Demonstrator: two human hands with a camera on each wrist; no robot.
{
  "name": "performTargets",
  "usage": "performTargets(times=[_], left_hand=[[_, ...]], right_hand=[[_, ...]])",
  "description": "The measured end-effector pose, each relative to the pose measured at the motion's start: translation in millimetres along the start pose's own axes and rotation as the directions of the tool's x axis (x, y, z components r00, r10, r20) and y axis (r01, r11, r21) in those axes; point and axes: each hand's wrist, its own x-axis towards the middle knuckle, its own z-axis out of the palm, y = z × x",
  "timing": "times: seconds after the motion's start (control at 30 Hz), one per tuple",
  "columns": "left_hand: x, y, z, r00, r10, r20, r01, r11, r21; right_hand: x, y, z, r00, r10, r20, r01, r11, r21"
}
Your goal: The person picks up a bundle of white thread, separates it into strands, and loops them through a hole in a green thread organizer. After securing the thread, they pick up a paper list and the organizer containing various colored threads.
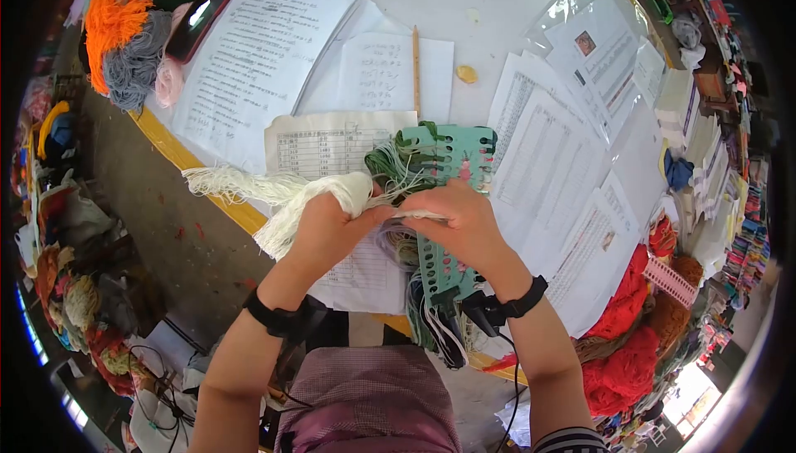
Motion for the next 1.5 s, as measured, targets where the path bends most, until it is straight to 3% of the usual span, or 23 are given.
performTargets(times=[0.07,0.1,0.23,0.33,0.47,0.53,0.57,0.63,0.67,0.73,0.9,1.0,1.03,1.07,1.1,1.17,1.2,1.3,1.37,1.4,1.43,1.47,1.5], left_hand=[[-9,-6,-11,0.997,-0.053,0.056,0.053,0.998,-0.013],[-13,-9,-16,0.999,-0.047,-0.009,0.048,0.999,0.016],[-31,-19,-49,0.983,-0.139,-0.119,0.148,0.986,0.073],[-42,-13,-61,0.99,-0.115,-0.085,0.127,0.978,0.163],[-40,-11,-73,0.98,-0.115,-0.165,0.133,0.985,0.105],[-30,-7,-70,0.972,-0.142,-0.187,0.198,0.922,0.333],[-28,-10,-58,0.973,-0.14,-0.186,0.197,0.922,0.334],[-19,-17,-24,0.976,0.174,-0.131,-0.133,0.952,0.277],[-16,-12,-9,0.976,0.177,-0.128,-0.136,0.951,0.276],[-9,-2,12,0.999,0.019,0.026,-0.028,0.914,0.404],[-18,4,-12,0.998,-0.045,-0.037,0.052,0.976,0.212],[-37,10,-60,0.988,0.051,-0.144,-0.026,0.986,0.167],[-47,25,-84,0.984,-0.119,-0.129,0.136,0.982,0.128],[-56,35,-105,0.952,-0.286,-0.11,0.296,0.951,0.091],[-66,35,-123,0.954,-0.273,-0.126,0.285,0.953,0.097],[-90,32,-155,0.951,0.074,-0.301,0.083,0.873,0.48],[-99,38,-173,0.943,0.093,-0.319,0.079,0.869,0.488],[-134,70,-219,0.923,-0.02,-0.384,0.299,0.667,0.683],[-158,108,-250,0.898,-0.363,-0.25,0.412,0.893,0.181],[-172,110,-268,0.891,-0.353,-0.286,0.412,0.893,0.181],[-184,105,-287,0.959,-0.282,-0.027,0.256,0.903,-0.346],[-194,104,-303,0.987,-0.048,0.153,0.15,0.601,-0.785],[-201,113,-309,0.951,0.232,0.202,0.123,0.317,-0.941]], right_hand=[[-1,0,5,0.999,-0.006,-0.039,0.002,0.995,-0.102],[0,0,7,0.997,-0.019,-0.08,0.002,0.978,-0.21],[0,-4,5,0.994,-0.001,-0.106,-0.013,0.991,-0.136],[0,-8,-2,0.998,0.061,-0.012,-0.062,0.99,-0.127],[-2,-7,-1,0.996,0.084,-0.004,-0.084,0.989,-0.122],[1,-10,0,0.996,0.088,-0.004,-0.088,0.989,-0.118],[1,-12,0,0.997,0.073,-0.028,-0.075,0.992,-0.104],[0,-14,-1,0.997,0.056,-0.06,-0.062,0.993,-0.096],[0,-12,2,0.992,0.093,-0.079,-0.1,0.991,-0.085],[-1,-9,5,0.987,0.13,-0.098,-0.138,0.987,-0.078],[-1,-13,4,0.979,0.178,-0.098,-0.19,0.974,-0.124],[-13,8,13,0.995,-0.042,-0.093,0.02,0.973,-0.229],[-14,2,12,0.993,-0.057,-0.103,0.032,0.972,-0.233],[-14,-4,11,0.993,0.062,-0.1,-0.076,0.987,-0.142],[-12,-12,10,0.981,0.177,-0.083,-0.182,0.982,-0.049],[-11,-24,8,0.987,0.135,-0.087,-0.143,0.985,-0.092],[-8,-28,5,0.991,0.109,-0.084,-0.12,0.983,-0.141],[-7,-35,5,0.998,0.035,-0.056,-0.048,0.964,-0.261],[-11,-45,-7,1.0,-0.005,-0.027,-0.004,0.943,-0.333],[-9,-55,-10,1.0,-0.008,-0.006,0.005,0.913,-0.407],[-7,-80,-14,0.999,-0.042,-0.005,0.036,0.914,-0.404],[-9,-102,-23,1.0,0.026,-0.001,-0.025,0.925,-0.38],[-12,-133,-34,0.995,0.098,-0.002,-0.093,0.93,-0.356]])
